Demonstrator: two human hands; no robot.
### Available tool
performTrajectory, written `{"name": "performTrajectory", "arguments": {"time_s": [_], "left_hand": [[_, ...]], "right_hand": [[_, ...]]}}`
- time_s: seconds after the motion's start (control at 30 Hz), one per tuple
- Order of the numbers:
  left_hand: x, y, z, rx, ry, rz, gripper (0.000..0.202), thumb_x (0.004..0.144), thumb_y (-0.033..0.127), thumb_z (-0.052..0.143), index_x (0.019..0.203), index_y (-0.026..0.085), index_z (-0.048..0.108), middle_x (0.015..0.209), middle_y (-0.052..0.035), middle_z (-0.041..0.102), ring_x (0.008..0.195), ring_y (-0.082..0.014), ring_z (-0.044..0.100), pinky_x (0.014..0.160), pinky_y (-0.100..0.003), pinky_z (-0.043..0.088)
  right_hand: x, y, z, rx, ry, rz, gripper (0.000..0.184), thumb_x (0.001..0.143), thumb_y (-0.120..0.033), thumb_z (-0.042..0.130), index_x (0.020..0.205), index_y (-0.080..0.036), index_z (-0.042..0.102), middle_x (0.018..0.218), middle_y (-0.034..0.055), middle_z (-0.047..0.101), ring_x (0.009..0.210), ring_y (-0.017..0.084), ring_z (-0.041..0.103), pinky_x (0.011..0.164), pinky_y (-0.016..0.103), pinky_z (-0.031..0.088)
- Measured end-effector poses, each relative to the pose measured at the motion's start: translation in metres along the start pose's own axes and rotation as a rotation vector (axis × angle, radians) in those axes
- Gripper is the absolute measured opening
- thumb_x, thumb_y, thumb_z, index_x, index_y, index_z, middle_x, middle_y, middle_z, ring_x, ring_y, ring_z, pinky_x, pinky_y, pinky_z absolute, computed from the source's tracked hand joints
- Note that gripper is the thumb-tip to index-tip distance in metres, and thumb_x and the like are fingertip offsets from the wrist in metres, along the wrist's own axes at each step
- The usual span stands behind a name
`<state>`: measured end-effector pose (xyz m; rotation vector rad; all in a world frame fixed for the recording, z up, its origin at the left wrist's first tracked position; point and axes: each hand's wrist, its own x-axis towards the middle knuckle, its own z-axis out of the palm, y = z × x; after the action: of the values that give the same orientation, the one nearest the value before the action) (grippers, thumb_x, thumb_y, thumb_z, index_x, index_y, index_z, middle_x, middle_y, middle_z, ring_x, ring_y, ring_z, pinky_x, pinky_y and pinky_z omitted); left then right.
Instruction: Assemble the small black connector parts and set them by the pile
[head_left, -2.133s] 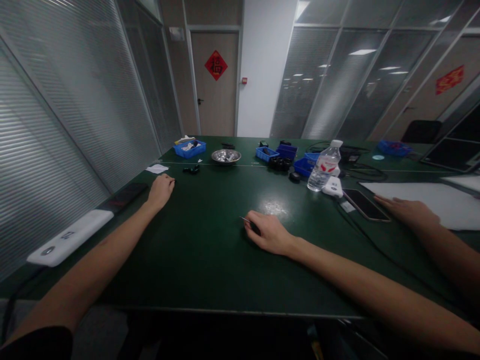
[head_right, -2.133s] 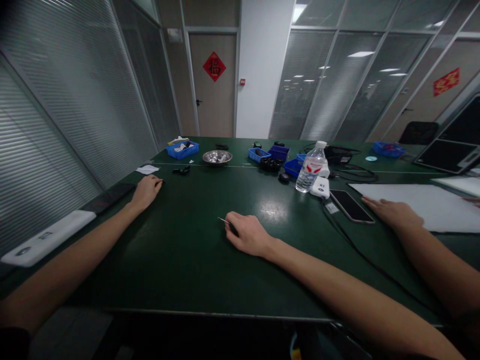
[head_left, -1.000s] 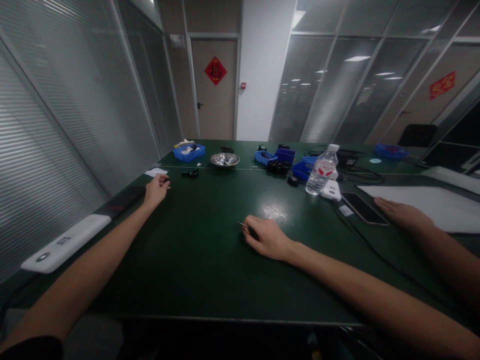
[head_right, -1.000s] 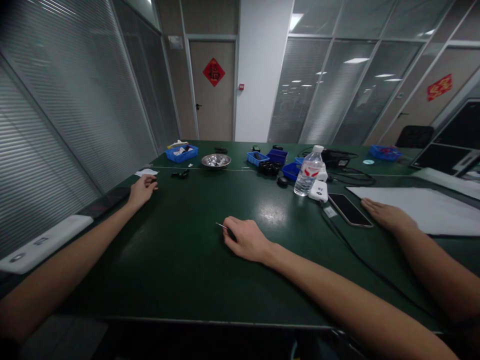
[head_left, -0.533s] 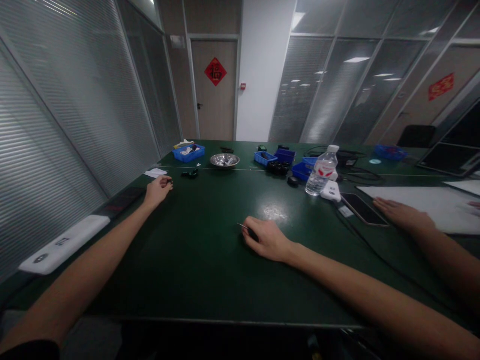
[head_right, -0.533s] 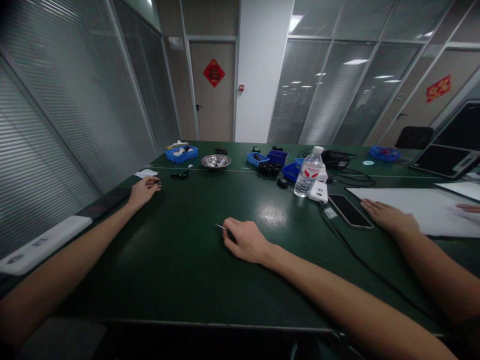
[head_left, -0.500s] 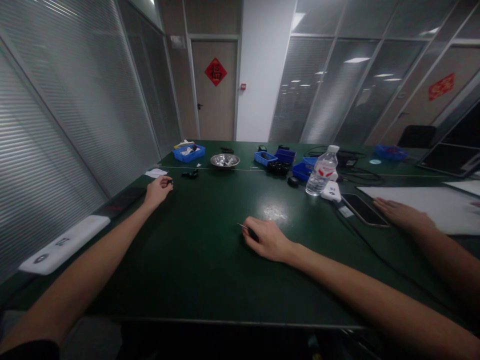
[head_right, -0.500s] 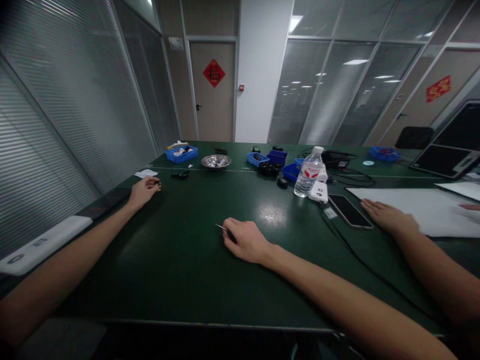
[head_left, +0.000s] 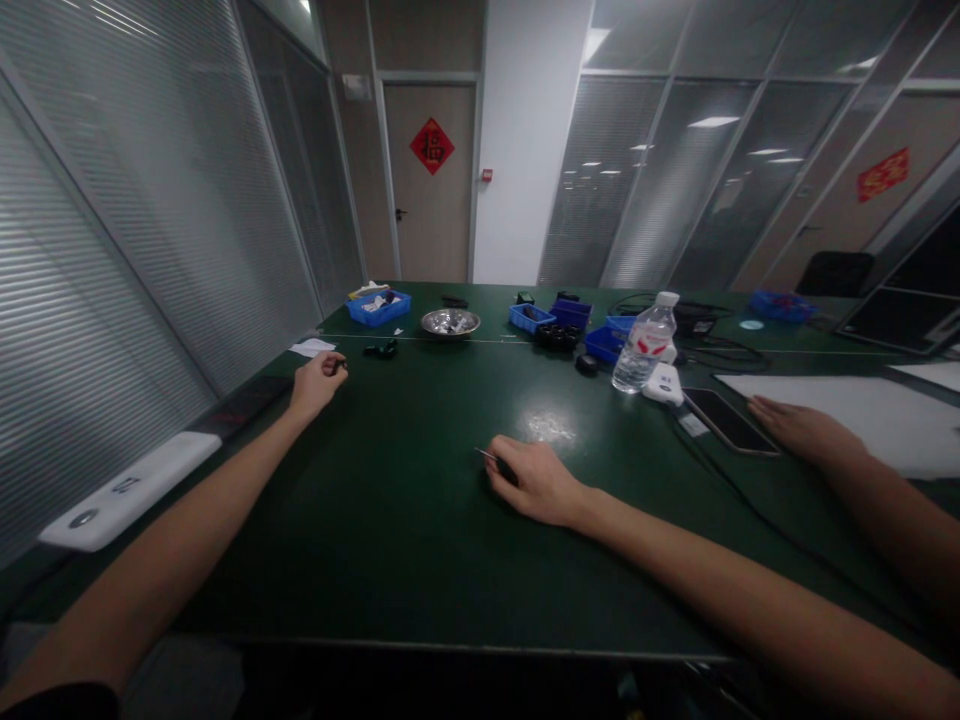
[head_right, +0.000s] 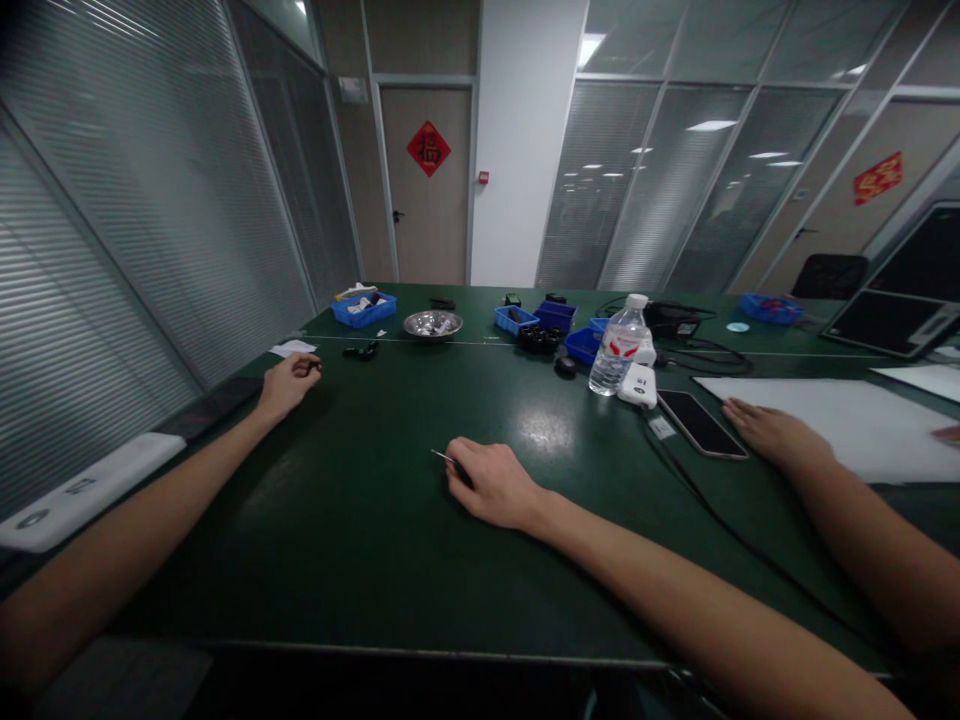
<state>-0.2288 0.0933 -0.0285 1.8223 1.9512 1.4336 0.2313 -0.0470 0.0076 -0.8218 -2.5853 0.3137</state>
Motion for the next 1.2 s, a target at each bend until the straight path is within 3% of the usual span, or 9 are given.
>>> {"name": "performTrajectory", "arguments": {"time_s": [0.2,0.33,0.43,0.63,0.77,0.93,1.2], "left_hand": [[-0.005,0.009,-0.003,0.046,-0.023,0.044,0.038,0.087,0.038,0.058,0.118,0.019,0.071,0.105,-0.0073,0.075,0.097,-0.0236,0.069,0.091,-0.033,0.052],[-0.014,0.033,0.002,-0.004,-0.146,0.042,0.038,0.090,0.039,0.057,0.119,0.018,0.070,0.106,-0.0076,0.076,0.095,-0.0232,0.070,0.086,-0.032,0.055],[-0.030,0.068,0.016,-0.090,-0.309,0.050,0.039,0.090,0.040,0.059,0.122,0.019,0.069,0.109,-0.0077,0.075,0.092,-0.0225,0.070,0.082,-0.033,0.055],[-0.093,0.158,0.038,-0.411,-0.802,0.141,0.038,0.093,0.043,0.061,0.123,0.020,0.069,0.115,-0.0103,0.071,0.095,-0.0211,0.067,0.077,-0.031,0.053],[-0.134,0.198,0.040,-0.573,-0.985,0.070,0.036,0.093,0.043,0.065,0.120,0.018,0.066,0.106,-0.0087,0.071,0.080,-0.0159,0.063,0.070,-0.028,0.049],[-0.157,0.209,0.048,-0.787,-1.097,-0.085,0.044,0.090,0.040,0.072,0.124,0.018,0.056,0.094,-0.0044,0.068,0.071,-0.0127,0.059,0.064,-0.026,0.042],[-0.155,0.201,0.052,-0.896,-1.148,-0.211,0.038,0.082,0.036,0.080,0.110,0.014,0.064,0.095,-0.0055,0.067,0.071,-0.0123,0.059,0.068,-0.028,0.045]], "right_hand": [[-0.001,0.002,0.001,0.015,0.009,-0.011,0.003,0.097,-0.023,0.052,0.098,-0.021,0.052,0.090,0.0008,0.060,0.069,0.012,0.052,0.065,0.027,0.038],[-0.001,0.003,0.001,0.025,0.004,-0.014,0.004,0.097,-0.023,0.052,0.100,-0.020,0.053,0.091,0.0010,0.061,0.070,0.012,0.053,0.066,0.026,0.039],[-0.001,0.004,0.001,0.025,0.011,-0.009,0.004,0.097,-0.023,0.053,0.099,-0.021,0.052,0.092,0.0012,0.061,0.071,0.013,0.054,0.066,0.026,0.039],[0.000,0.003,0.000,0.031,0.054,0.024,0.004,0.095,-0.021,0.053,0.098,-0.021,0.050,0.090,0.0000,0.059,0.071,0.013,0.053,0.066,0.026,0.038],[0.000,0.003,-0.002,0.081,0.090,0.018,0.006,0.094,-0.019,0.054,0.096,-0.022,0.049,0.089,0.0000,0.058,0.071,0.013,0.052,0.066,0.026,0.038],[-0.003,0.004,-0.003,0.205,0.151,-0.066,0.019,0.093,-0.028,0.061,0.090,-0.024,0.043,0.092,0.0014,0.059,0.074,0.014,0.054,0.066,0.026,0.042],[-0.003,0.003,-0.004,0.209,0.196,-0.091,0.021,0.093,-0.028,0.063,0.088,-0.024,0.043,0.103,0.0054,0.062,0.084,0.016,0.058,0.070,0.028,0.046]]}}
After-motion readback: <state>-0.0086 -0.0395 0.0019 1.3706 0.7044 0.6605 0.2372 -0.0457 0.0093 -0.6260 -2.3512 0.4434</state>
